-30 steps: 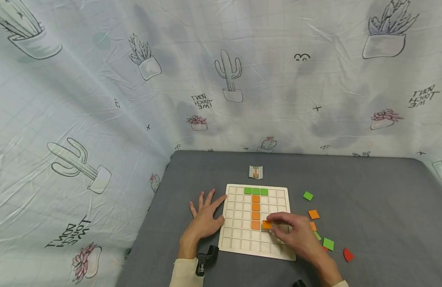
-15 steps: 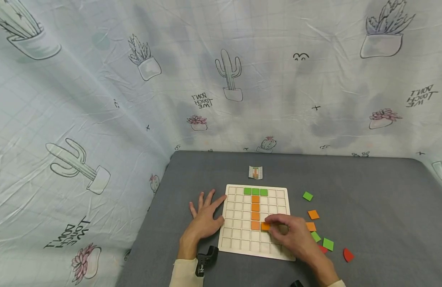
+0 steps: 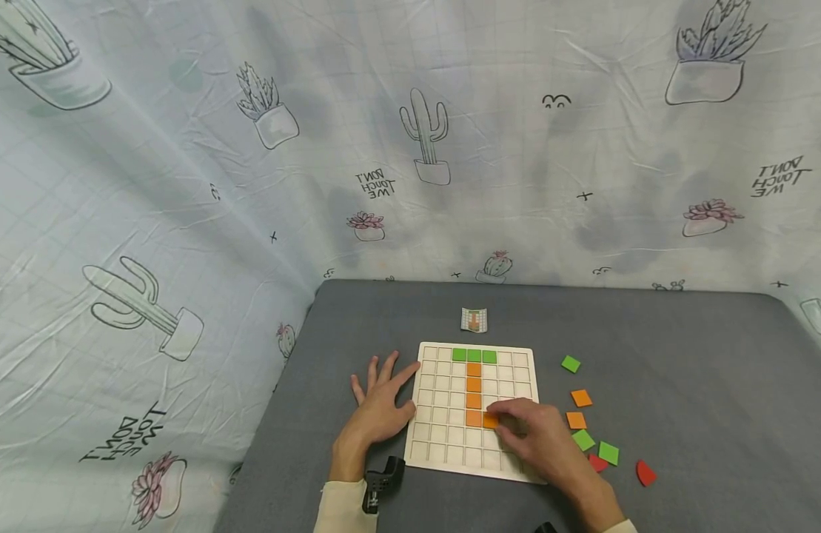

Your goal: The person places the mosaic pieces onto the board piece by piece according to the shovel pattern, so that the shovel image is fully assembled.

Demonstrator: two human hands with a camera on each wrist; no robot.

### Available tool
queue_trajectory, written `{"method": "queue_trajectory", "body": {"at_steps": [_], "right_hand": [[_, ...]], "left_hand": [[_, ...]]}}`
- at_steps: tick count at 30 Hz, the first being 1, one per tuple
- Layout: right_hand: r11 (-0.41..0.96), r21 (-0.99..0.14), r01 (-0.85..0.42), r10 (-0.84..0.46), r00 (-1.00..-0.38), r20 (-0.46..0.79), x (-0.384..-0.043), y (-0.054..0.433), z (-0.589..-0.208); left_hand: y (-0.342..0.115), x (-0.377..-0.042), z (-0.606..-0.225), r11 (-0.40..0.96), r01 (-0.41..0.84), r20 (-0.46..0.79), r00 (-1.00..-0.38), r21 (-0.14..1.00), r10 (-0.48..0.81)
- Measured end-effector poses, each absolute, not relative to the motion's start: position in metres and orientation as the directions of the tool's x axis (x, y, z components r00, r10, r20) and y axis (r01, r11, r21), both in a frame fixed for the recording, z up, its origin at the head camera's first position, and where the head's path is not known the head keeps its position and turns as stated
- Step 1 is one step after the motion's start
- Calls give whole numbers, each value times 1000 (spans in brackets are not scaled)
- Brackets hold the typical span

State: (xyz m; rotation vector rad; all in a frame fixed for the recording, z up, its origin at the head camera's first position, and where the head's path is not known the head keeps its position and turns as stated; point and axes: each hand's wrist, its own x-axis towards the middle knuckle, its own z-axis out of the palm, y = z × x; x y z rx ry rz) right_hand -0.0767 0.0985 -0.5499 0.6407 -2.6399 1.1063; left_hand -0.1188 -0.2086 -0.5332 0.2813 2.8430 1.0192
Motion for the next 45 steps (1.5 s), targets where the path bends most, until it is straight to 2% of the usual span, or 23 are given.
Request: {"method": "queue_trajectory", "body": {"at_steps": [17,24,32,39,45], "right_hand": [[674,-592,-442,-289,-895,339,-75,96,-549],[615,-660,-431,-247,-901,357,-75,104,-546],[538,-692,-482,-258,-875,409,-77,138,-529],[560,-710,-427,-285,-904,319,-74,186,-517],[568,-720,-398,-260,-917,301,-70,225,-511]], "left_hand": [[-210,-119,-534,753,140,-37,-977,643,212],[-210,-119,-533,752,134,-46,-976,646,213],[-209,-118,-531,753,127,-50,-977,645,208],[-209,-117,-531,748,131,-55,-974,651,218],[-209,-117,-531,747,133,-48,-975,652,216]]}}
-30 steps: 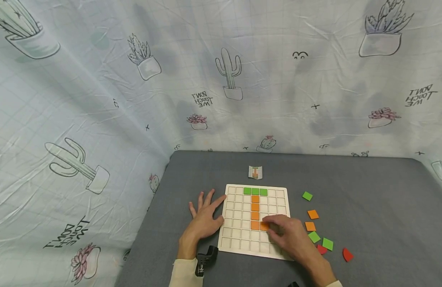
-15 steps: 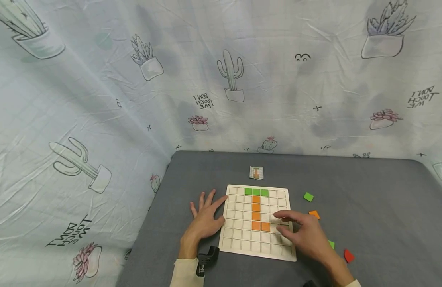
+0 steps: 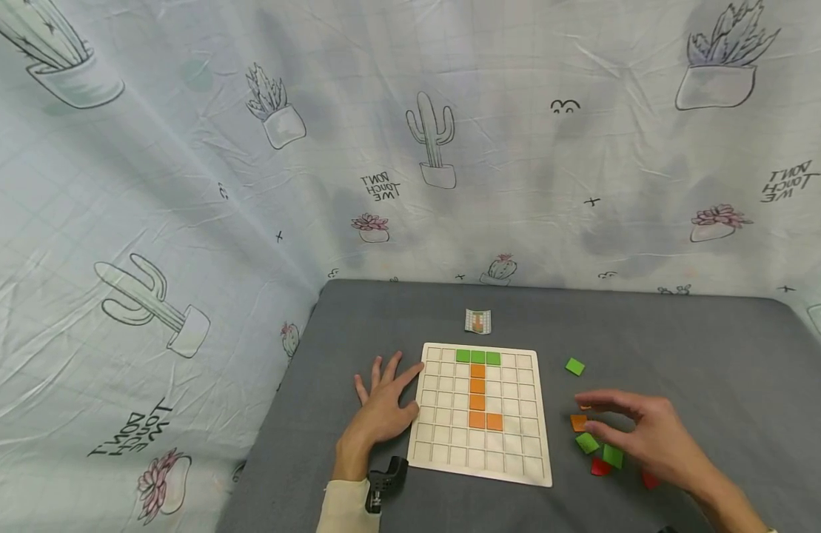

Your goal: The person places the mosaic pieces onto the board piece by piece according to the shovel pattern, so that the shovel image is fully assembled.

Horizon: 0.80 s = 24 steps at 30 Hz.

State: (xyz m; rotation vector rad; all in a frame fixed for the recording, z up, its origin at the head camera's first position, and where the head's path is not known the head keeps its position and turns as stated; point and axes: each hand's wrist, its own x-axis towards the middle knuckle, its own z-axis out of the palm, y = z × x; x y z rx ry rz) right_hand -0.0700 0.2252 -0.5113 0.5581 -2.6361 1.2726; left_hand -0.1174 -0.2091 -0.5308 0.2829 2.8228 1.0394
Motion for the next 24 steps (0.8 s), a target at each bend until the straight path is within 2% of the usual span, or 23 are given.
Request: {"method": "queue_trajectory", "body": {"at_steps": [12,24], "right_hand": [[620,-683,-386,-221,-921,320,-70,273,-520],[649,-639,-412,-217,-906,363,-81,274,-530]], "left_hand": [[-209,-118,-532,744,132,-47,-976,655,215],[-209,-117,-532,745,136,-41,-976,653,215]]}}
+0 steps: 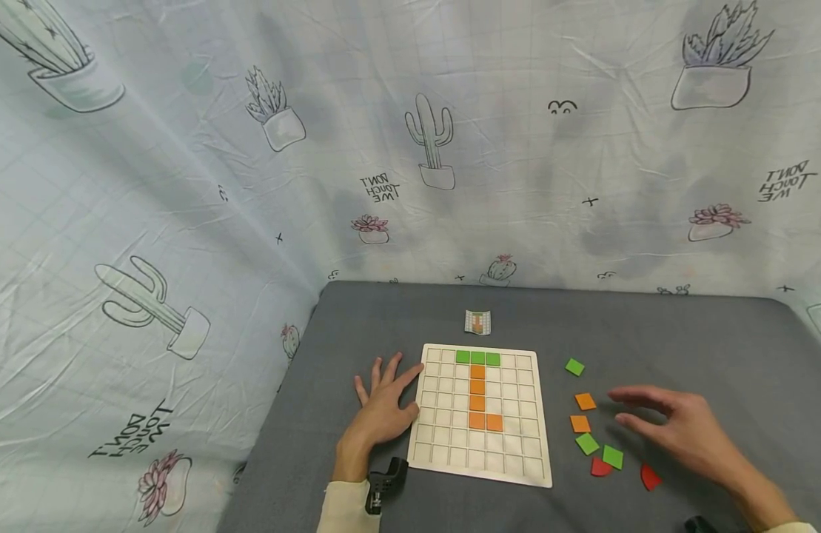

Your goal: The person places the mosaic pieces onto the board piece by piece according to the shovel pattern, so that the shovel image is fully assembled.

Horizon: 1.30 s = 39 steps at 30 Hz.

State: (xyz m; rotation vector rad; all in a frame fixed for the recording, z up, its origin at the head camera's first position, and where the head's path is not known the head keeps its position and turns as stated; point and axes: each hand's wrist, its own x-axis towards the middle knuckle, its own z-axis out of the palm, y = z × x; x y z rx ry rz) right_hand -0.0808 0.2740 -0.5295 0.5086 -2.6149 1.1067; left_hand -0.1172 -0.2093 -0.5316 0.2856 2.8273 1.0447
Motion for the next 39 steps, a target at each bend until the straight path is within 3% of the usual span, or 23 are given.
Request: {"method": "queue_trajectory", "body": {"at_steps": [8,39], "right_hand": [[678,-582,-450,-258,-886,384,-93,264,-540],[698,-557,-450,-289,-889,356,-110,253,-552]], "left_hand": [[-209,-119,-534,759,134,-51,-975,638,215],[-209,-119,-536,756,132,-47,-976,642,211]]}}
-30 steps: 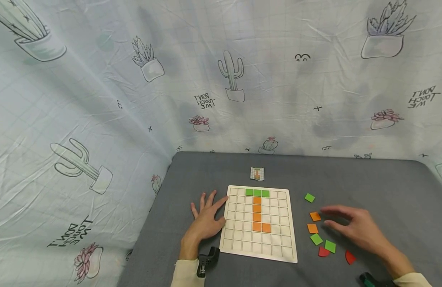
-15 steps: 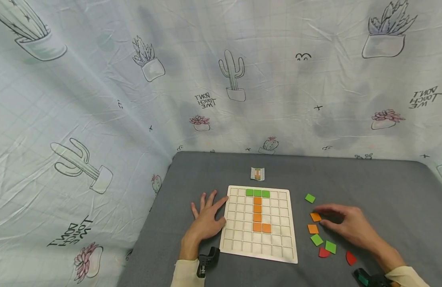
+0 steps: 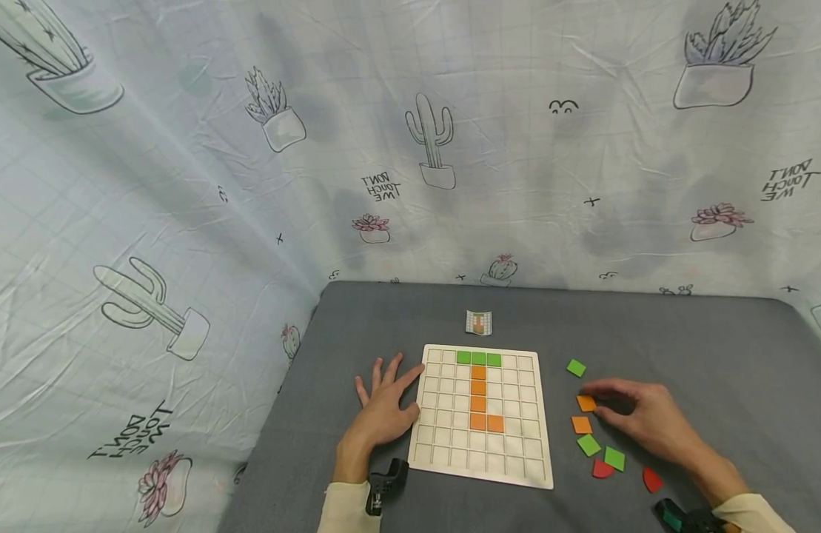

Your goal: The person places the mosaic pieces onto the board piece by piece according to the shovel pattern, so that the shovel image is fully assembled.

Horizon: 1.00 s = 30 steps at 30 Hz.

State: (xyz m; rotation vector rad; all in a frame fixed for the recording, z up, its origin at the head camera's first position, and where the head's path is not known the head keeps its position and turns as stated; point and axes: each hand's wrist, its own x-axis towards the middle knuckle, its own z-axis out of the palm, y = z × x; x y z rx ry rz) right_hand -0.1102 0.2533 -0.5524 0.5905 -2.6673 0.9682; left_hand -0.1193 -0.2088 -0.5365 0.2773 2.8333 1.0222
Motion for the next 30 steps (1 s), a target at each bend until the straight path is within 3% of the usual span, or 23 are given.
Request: {"method": "queue_trajectory", "body": {"at_steps": [13,30], "right_hand": [[647,-677,-351,-162,-931,328,-92,257,-538],[527,-694,-491,-125,-852,509,-68,216,-504]], "left_hand": [[-209,-118,-534,735,136,-38,-976,664,215],[-210,-117,-535,715,185,14,-971,674,238]]}}
